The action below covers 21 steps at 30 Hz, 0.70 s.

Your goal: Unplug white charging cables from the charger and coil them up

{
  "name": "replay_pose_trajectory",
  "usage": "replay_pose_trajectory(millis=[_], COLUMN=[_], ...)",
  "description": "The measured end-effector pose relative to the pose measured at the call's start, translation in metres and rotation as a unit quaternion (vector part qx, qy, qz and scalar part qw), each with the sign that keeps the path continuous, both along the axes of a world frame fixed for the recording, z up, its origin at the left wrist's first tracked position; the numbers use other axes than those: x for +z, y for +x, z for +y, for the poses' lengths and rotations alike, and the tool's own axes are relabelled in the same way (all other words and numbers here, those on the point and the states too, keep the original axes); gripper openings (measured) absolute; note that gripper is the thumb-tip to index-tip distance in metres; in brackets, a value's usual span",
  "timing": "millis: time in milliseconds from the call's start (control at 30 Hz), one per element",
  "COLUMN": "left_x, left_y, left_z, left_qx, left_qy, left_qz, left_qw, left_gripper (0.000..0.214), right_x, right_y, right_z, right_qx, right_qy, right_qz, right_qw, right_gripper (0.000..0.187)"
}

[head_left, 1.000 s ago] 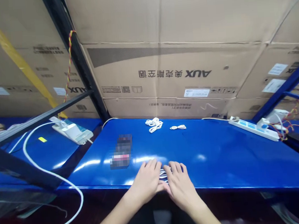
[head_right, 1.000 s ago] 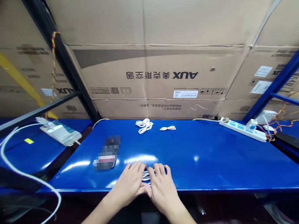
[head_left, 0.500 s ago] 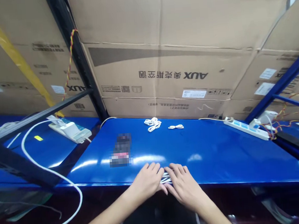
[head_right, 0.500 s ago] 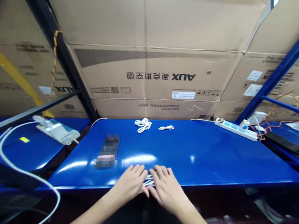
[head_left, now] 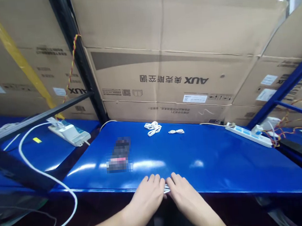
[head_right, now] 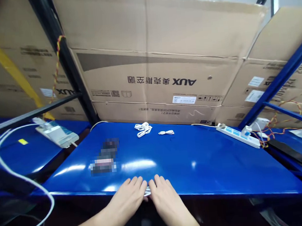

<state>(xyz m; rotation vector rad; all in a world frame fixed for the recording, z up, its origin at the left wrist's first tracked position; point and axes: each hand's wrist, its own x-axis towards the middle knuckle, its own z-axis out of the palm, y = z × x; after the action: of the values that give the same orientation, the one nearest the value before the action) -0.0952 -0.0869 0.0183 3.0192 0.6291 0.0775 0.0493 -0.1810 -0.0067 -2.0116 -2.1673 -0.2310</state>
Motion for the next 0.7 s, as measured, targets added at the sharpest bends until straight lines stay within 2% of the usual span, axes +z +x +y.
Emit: replay_pose_trajectory(millis=[133,200,300,400,533,633,700], left_x=[0.010,0.017,0.025,0.028,0.023,0.020,0.019], left_y=[0.009,0.012,0.017,0.028,0.056,0.083,0.102], left_z=[0.007,0.015,0.030,0.045,0.062,0.067,0.069], left_qx=[0.004,-0.004,-0.019,-0.022,-0.012,0.025,0.049], left_qy=[-0.045,-0.082,-0.152,-0.221,-0.272,-0.277,-0.279], left_qz=[0.009,-0.001,-0.018,-0.016,-0.027,-0.051,-0.065], left_qw=[0.999,0.997,0.988,0.975,0.962,0.959,0.957], left_gripper=[0.038,0.039,0.029,0.039,0.040,0.044,0.048], right_x=[0.023,0.031,0.035,0.034,0.035,0.040,0.041], right_y=[0.013,0.021,0.034,0.050,0.080,0.110,0.128], right_z=[0.004,0.007,0.015,0.026,0.051,0.077,0.093], right_qx=[0.022,0.020,0.011,0.020,0.047,0.067,0.058], right_qy=[-0.027,-0.041,-0.046,-0.060,-0.078,-0.081,-0.071], right_qz=[-0.014,-0.018,-0.017,-0.014,-0.002,0.011,0.017], right_qw=[0.999,0.999,0.999,0.998,0.996,0.994,0.996], right_gripper=[0.027,0.028,0.023,0.018,0.021,0.028,0.026])
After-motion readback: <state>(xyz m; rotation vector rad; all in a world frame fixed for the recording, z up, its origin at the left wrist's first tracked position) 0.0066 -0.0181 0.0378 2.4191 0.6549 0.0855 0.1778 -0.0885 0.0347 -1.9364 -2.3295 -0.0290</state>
